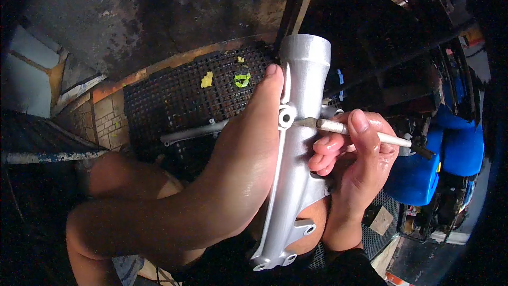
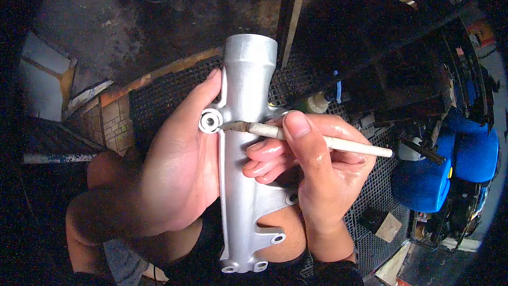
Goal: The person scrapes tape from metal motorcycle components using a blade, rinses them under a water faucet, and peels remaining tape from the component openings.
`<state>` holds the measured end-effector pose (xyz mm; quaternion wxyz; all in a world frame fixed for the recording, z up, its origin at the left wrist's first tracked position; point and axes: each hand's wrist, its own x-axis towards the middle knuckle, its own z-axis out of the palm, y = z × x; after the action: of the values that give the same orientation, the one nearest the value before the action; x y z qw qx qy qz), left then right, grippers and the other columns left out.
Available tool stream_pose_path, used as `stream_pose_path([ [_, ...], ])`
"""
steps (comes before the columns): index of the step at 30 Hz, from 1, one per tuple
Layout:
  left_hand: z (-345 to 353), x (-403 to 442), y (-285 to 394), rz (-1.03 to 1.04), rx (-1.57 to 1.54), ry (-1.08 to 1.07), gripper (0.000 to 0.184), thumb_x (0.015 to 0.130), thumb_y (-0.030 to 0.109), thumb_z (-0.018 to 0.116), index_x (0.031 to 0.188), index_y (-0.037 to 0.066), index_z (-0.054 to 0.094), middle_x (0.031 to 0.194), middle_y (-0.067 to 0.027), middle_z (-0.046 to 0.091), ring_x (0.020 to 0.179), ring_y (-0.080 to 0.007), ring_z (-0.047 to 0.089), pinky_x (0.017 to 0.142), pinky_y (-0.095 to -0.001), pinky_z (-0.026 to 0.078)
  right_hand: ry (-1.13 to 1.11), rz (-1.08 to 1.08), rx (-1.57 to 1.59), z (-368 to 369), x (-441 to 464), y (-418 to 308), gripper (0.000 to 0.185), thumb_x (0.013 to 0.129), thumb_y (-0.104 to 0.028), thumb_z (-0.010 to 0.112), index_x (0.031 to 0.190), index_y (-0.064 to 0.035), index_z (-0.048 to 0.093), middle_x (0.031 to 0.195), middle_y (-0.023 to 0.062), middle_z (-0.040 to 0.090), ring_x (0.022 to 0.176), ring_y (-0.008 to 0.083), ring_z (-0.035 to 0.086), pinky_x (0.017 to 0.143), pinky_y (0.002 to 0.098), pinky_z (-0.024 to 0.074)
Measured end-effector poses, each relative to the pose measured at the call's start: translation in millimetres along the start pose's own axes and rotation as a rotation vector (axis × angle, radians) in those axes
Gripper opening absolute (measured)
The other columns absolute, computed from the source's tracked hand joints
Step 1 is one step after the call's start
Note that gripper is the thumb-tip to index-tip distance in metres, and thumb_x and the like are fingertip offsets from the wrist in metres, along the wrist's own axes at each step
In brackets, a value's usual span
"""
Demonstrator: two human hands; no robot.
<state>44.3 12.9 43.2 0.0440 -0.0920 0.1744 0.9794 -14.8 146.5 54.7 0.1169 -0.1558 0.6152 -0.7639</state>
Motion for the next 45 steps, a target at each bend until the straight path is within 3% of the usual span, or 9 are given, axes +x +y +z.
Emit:
stream_pose_path([
  [16, -7.9, 1.3, 0.0, -0.03, -0.052, -0.077, 0.049, 0.109, 0.05, 0.038, 0.115, 0.005, 0.056, 0.08, -0.0063, 0.059, 0.07, -0.0161, 0.055, 0.07, -0.0316, 0.047, -0.027, -0.069, 0.014, -3.6, -5.4, 3.0, 0.026, 0.101, -0.014, 0.061, 0.09, 0.0095, 0.065, 0.074, 0.0283, 0.071, 0.053, 0.0305, 0.071, 0.047, 0.0365, 0.0603],
  [25, -0.3, 1.0, -0.1, 0.014, 0.06, 0.041, 0.05, 0.109, 0.05, 0.037, 0.115, 0.005, 0.057, 0.081, -0.0068, 0.063, 0.07, -0.0157, 0.056, 0.069, -0.0314, 0.048, 0.013, -0.036, 0.048, -3.1, -5.1, 3.2, 0.027, 0.102, -0.013, 0.06, 0.089, 0.0098, 0.065, 0.071, 0.028, 0.07, 0.049, 0.0294, 0.069, 0.044, 0.036, 0.059],
  [27, 5.9, 3.1, -2.3, -0.025, 0.275, 0.269, 0.064, 0.107, 0.061, 0.031, 0.083, 0.006, 0.054, 0.064, -0.0045, 0.054, 0.059, -0.0147, 0.053, 0.064, -0.0307, 0.047, -0.008, -0.046, 0.057, -4.5, -4.6, 4.6, 0.027, 0.102, -0.013, 0.06, 0.089, 0.0103, 0.065, 0.071, 0.0281, 0.07, 0.049, 0.0296, 0.069, 0.044, 0.0361, 0.059],
  [28, 5.9, 3.1, -2.1, -0.025, 0.275, 0.269, 0.064, 0.107, 0.061, 0.031, 0.083, 0.006, 0.054, 0.064, -0.0045, 0.054, 0.059, -0.0147, 0.053, 0.064, -0.0307, 0.047, -0.009, -0.05, 0.066, -4.4, -4.6, 4.1, 0.027, 0.102, -0.013, 0.06, 0.089, 0.0105, 0.065, 0.071, 0.028, 0.07, 0.049, 0.0298, 0.069, 0.044, 0.036, 0.0589],
  [31, 3.2, 2.0, -1.8, 0.005, 0.314, 0.246, 0.064, 0.107, 0.061, 0.032, 0.083, 0.006, 0.054, 0.065, -0.0042, 0.054, 0.059, -0.0146, 0.053, 0.063, -0.0305, 0.046, -0.01, -0.056, 0.06, -2.7, -3.9, 1.7, 0.028, 0.102, -0.014, 0.059, 0.089, 0.0107, 0.066, 0.071, 0.0278, 0.07, 0.049, 0.03, 0.069, 0.043, 0.0359, 0.0588],
  [34, -3.2, -0.2, 0.0, 0.016, 0.14, 0.137, 0.05, 0.109, 0.049, 0.037, 0.114, 0.005, 0.058, 0.079, -0.0059, 0.062, 0.068, -0.0158, 0.055, 0.068, -0.031, 0.047, -0.007, -0.052, 0.062, -2.4, -4.3, 1.3, 0.029, 0.102, -0.014, 0.059, 0.089, 0.0106, 0.066, 0.071, 0.0278, 0.07, 0.05, 0.03, 0.069, 0.043, 0.036, 0.0588],
  [37, 0.5, 0.2, 1.0, -0.014, 0.116, 0.094, 0.049, 0.11, 0.048, 0.037, 0.115, 0.005, 0.058, 0.079, -0.0058, 0.062, 0.068, -0.0154, 0.055, 0.068, -0.031, 0.047, -0.009, -0.06, 0.057, -3.6, -4.1, 2.6, 0.028, 0.102, -0.014, 0.06, 0.09, 0.0108, 0.065, 0.071, 0.0281, 0.07, 0.05, 0.0302, 0.069, 0.043, 0.0363, 0.059],
  [40, 11.5, 2.8, 0.1, 0.01, 0.199, 0.135, 0.062, 0.107, 0.06, 0.033, 0.087, 0.005, 0.055, 0.065, -0.0035, 0.053, 0.059, -0.0141, 0.053, 0.064, -0.0299, 0.046, -0.024, -0.066, 0.054, -6.3, -3.9, 4.0, 0.027, 0.102, -0.014, 0.06, 0.093, 0.011, 0.065, 0.073, 0.0287, 0.07, 0.051, 0.0307, 0.07, 0.044, 0.0368, 0.0596],
  [45, 13.2, 1.1, -0.8, 0.03, 0.237, 0.218, 0.062, 0.108, 0.059, 0.033, 0.087, 0.004, 0.055, 0.068, -0.0041, 0.054, 0.06, -0.0142, 0.053, 0.065, -0.0294, 0.047, -0.049, -0.04, 0.045, -6.4, -5.0, 3.5, 0.026, 0.101, -0.014, 0.062, 0.096, 0.0109, 0.064, 0.076, 0.0299, 0.071, 0.055, 0.0321, 0.071, 0.047, 0.038, 0.0615],
])
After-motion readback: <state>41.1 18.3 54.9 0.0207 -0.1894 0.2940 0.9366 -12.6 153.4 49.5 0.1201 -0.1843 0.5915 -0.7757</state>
